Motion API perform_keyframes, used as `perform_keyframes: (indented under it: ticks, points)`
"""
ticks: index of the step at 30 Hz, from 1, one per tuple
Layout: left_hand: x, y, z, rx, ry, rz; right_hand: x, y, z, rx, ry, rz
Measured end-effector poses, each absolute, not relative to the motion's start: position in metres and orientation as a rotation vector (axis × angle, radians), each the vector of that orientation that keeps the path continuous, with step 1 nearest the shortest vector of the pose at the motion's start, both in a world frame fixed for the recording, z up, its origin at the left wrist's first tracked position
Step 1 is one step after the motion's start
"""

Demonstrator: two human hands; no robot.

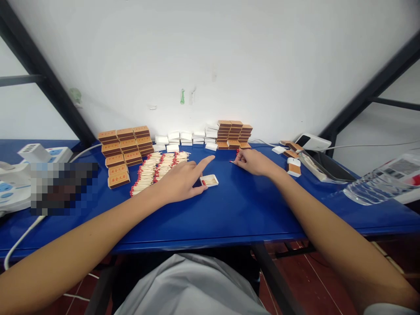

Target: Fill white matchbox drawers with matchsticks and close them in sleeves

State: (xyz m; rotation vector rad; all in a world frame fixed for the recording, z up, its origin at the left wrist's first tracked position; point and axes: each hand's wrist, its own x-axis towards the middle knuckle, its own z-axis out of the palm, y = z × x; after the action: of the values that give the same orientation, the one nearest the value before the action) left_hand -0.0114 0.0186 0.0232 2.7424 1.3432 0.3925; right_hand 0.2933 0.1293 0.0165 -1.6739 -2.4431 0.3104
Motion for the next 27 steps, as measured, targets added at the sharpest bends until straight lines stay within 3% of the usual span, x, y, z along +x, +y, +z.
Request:
perform_keyframes:
  ticks: [6, 15, 27]
  points:
    - [-0.011, 0.016, 0.025, 2.742, 1.354, 0.382, 0.283, 0.114, 0.025, -1.425, -2.439, 0.485]
    - [-0.013, 0.022, 0.019, 2.755, 1.292, 0.452, 0.23, 0.07, 0.029, -0.873, -2.334, 1.144]
    - [-0.014, 0.022, 0.018, 2.76, 1.29, 0.46, 0.234, 0.071, 0.025, -0.979, -2.504, 0.815]
